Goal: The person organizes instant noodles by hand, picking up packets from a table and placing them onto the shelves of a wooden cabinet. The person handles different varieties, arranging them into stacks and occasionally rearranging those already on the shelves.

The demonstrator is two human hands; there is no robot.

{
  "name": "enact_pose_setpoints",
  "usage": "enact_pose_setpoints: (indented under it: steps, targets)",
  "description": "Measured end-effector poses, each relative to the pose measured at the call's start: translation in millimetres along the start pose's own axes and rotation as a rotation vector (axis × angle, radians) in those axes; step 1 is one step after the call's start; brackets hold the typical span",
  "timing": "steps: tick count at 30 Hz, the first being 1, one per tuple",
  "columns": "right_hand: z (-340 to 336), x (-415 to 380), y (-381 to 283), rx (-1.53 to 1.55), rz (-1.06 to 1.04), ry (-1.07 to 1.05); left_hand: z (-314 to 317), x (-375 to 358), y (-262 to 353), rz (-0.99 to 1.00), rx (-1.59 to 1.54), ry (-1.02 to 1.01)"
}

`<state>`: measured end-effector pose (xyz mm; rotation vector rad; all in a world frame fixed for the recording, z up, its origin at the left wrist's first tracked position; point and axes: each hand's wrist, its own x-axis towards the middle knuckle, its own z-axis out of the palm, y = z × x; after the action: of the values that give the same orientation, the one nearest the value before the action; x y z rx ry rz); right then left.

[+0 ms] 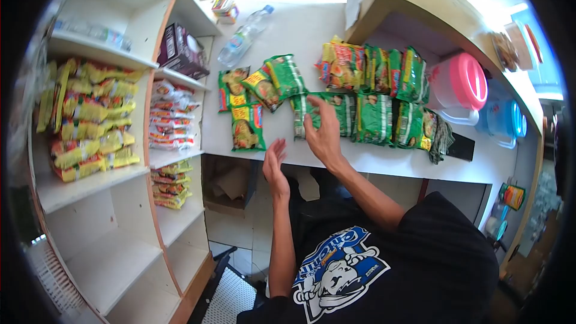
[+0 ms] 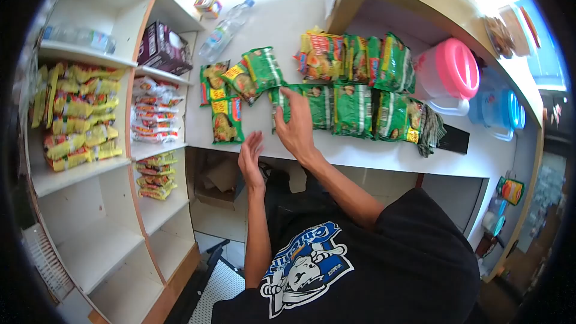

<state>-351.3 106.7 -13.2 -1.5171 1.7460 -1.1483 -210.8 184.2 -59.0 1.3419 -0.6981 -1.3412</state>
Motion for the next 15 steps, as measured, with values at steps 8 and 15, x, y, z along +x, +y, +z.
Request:
enact_pose_setpoints:
  steps: [8,15]
  targets:
    - [-34,66,21,-0.277,0.011,0.137,144,135,20,0.052,0.023,-0.246]
    - [-35,86,40,-0.239,0.226,0.002,168,192,-9,-0.070,0.213,-0.317]
